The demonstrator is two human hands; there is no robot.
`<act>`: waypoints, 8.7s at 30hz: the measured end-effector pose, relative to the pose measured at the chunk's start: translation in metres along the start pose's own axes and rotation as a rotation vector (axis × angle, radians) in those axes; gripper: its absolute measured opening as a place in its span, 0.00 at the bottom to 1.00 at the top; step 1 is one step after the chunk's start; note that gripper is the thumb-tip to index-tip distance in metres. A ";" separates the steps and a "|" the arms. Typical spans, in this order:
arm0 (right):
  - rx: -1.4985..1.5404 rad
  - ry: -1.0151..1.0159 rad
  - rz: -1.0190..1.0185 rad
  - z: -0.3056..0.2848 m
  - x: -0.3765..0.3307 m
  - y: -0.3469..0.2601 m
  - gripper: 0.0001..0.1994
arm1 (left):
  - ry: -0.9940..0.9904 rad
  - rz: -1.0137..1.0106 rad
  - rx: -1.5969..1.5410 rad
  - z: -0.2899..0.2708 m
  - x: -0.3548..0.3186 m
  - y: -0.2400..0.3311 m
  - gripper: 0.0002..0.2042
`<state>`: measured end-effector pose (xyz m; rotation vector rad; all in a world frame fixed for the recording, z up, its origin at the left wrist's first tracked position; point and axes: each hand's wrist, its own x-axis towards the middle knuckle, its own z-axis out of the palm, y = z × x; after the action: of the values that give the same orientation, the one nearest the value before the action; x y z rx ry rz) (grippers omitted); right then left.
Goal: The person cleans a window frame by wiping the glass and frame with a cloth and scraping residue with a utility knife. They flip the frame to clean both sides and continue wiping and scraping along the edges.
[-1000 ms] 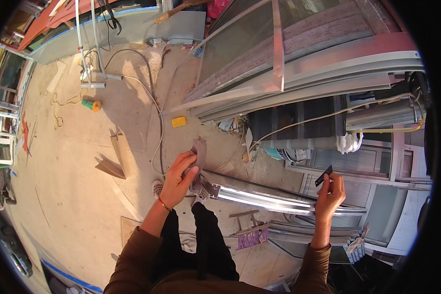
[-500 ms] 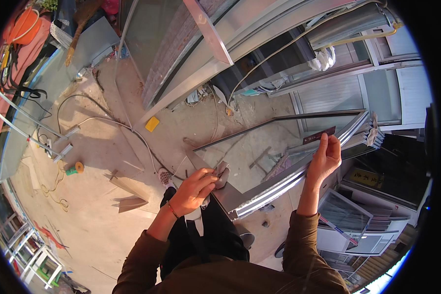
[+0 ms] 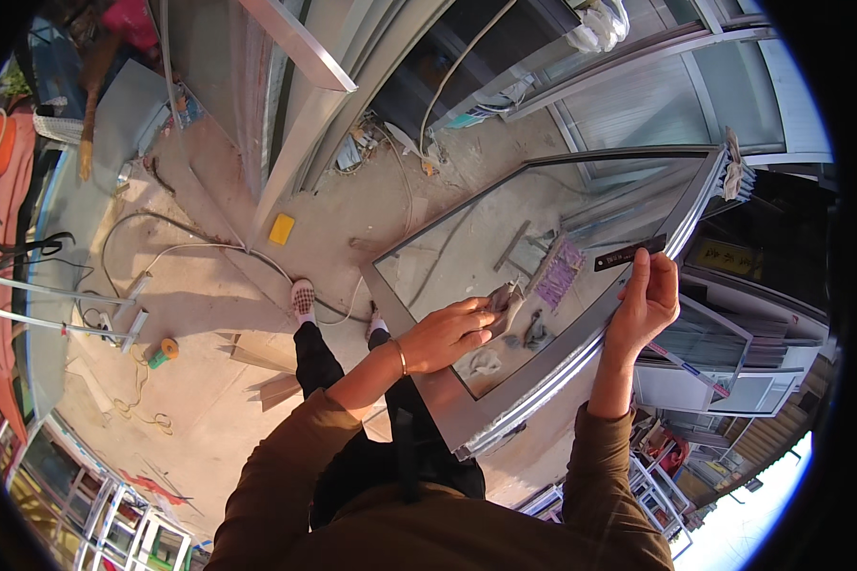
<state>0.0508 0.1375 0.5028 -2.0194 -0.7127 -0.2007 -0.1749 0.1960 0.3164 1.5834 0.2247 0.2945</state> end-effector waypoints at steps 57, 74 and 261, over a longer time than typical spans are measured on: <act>-0.755 0.361 0.302 -0.243 -0.109 0.122 0.19 | -0.338 -1.100 0.618 0.089 0.019 -0.545 0.15; -0.903 0.327 0.277 -0.240 -0.118 0.129 0.17 | -0.442 -0.828 0.694 0.076 -0.018 -0.516 0.12; -0.539 -1.328 -0.078 0.409 -0.455 0.542 0.05 | 0.815 -0.825 -1.494 0.191 -0.144 -0.423 0.14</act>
<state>-0.0755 0.0900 -0.3038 -2.4900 -1.6553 1.1239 -0.2329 -0.0166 -0.1174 -0.2260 0.9732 0.3040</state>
